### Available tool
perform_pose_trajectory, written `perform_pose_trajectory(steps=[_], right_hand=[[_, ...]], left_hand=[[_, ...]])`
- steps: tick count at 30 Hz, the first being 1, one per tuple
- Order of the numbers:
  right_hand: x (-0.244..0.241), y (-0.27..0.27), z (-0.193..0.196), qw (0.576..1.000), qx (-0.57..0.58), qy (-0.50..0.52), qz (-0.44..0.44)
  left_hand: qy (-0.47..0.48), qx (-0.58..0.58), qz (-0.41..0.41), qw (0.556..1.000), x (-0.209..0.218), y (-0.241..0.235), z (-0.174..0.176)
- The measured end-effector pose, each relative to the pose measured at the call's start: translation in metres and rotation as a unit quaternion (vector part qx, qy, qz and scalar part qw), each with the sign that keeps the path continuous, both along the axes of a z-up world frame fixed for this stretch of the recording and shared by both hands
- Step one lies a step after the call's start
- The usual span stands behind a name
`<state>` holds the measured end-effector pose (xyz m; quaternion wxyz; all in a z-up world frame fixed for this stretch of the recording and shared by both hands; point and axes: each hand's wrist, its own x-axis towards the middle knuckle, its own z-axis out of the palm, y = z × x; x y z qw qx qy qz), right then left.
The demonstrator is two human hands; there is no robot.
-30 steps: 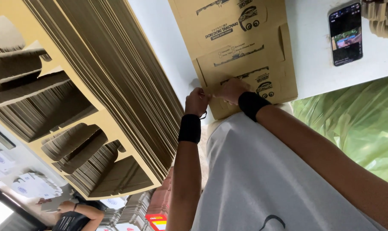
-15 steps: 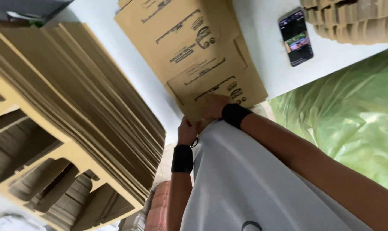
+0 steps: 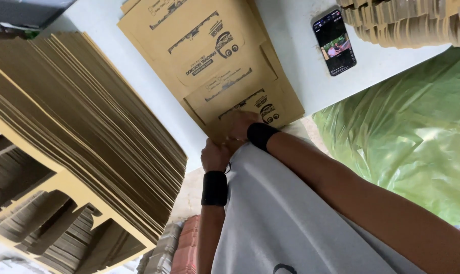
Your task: Folding flat cardboard sheets into structural box inserts at a packaging workbench.
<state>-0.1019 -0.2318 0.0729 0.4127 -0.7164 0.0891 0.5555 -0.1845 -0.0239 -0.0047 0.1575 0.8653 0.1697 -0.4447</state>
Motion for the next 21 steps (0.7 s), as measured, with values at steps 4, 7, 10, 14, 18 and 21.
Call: perform_pose_trajectory(steps=[4, 7, 10, 14, 18, 21], right_hand=[[-0.026, 0.036, -0.09, 0.978, -0.095, -0.122, 0.14], [-0.032, 0.042, -0.114, 0.982, -0.098, -0.107, 0.118], [-0.041, 0.037, -0.134, 0.992, -0.09, -0.089, 0.031], [-0.005, 0.028, -0.07, 0.993, -0.087, 0.045, 0.063], [-0.012, 0.022, -0.089, 0.996, -0.07, 0.057, 0.021], [-0.025, 0.02, -0.126, 0.999, -0.02, -0.032, 0.034]], left_hand=[[0.014, -0.047, 0.077, 0.996, -0.01, 0.016, -0.004], [0.034, -0.081, 0.094, 0.992, -0.013, 0.022, -0.018], [0.039, -0.04, 0.088, 0.995, -0.02, 0.019, -0.03], [0.041, 0.018, 0.076, 0.996, -0.015, -0.004, -0.021], [0.001, -0.026, 0.201, 0.979, -0.023, -0.003, -0.007], [-0.024, -0.068, 0.3, 0.951, -0.074, 0.023, -0.08]])
